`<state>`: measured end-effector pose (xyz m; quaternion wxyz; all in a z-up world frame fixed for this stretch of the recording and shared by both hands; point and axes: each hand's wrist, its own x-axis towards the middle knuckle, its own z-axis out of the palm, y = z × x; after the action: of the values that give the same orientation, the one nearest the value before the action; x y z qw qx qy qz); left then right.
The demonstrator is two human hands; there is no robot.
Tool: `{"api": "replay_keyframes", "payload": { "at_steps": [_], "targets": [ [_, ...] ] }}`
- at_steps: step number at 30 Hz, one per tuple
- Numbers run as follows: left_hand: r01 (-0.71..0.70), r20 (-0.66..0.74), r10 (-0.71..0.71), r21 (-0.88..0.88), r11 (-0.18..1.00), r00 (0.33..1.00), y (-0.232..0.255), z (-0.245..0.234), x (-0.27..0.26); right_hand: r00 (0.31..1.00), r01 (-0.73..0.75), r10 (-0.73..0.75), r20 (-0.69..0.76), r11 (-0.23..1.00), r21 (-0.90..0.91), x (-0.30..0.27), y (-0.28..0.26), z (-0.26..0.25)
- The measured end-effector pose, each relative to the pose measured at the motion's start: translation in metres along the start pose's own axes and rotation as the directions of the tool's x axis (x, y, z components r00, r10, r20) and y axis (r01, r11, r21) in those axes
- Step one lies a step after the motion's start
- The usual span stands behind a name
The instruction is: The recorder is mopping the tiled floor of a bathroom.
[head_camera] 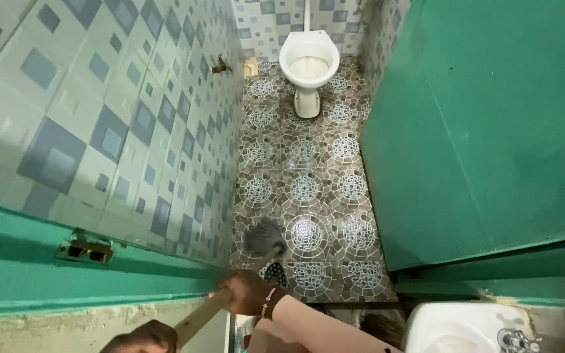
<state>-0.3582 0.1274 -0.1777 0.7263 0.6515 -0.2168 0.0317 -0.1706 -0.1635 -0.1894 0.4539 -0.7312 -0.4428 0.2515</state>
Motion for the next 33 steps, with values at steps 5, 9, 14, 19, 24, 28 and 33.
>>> {"api": "replay_keyframes", "payload": {
  "at_steps": [5, 9, 14, 19, 24, 28, 33],
  "targets": [
    [-0.144, -0.205, 0.154, 0.065, 0.987, 0.966, 0.048, 0.091, 0.106, 0.989, -0.109, 0.100, -0.109, 0.991, -0.077, -0.026, 0.023, -0.016],
    [0.153, -0.037, -0.183, -0.409, 0.900, 0.982, -0.106, 0.069, 0.077, 0.921, -0.219, 0.179, -0.345, 0.972, -0.080, -0.069, 0.065, -0.038],
    [0.103, -0.121, -0.141, -0.280, 0.954, 0.982, -0.099, 0.212, 0.143, 0.691, -0.349, 0.214, -0.690, 0.935, -0.060, -0.113, 0.088, -0.073],
    [0.091, -0.064, -0.094, -0.048, 0.995, 0.994, 0.063, 0.202, 0.244, 0.532, -0.269, 0.172, -0.829, 0.963, 0.027, -0.101, 0.050, -0.056],
    [0.055, -0.038, -0.049, 0.187, 0.981, 0.998, 0.086, 0.175, 0.229, 0.583, -0.094, 0.120, -0.804, 0.992, 0.080, -0.045, 0.032, -0.028],
    [0.037, -0.141, 0.014, 0.354, 0.935, 0.990, 0.084, 0.170, 0.204, 0.814, 0.050, 0.126, -0.567, 0.957, 0.285, -0.016, 0.030, -0.005],
    [0.047, -0.221, 0.083, 0.527, 0.848, 0.972, 0.087, 0.171, 0.178, 0.980, 0.086, 0.027, -0.196, 0.834, 0.545, 0.002, 0.076, 0.041]
  ]
}}
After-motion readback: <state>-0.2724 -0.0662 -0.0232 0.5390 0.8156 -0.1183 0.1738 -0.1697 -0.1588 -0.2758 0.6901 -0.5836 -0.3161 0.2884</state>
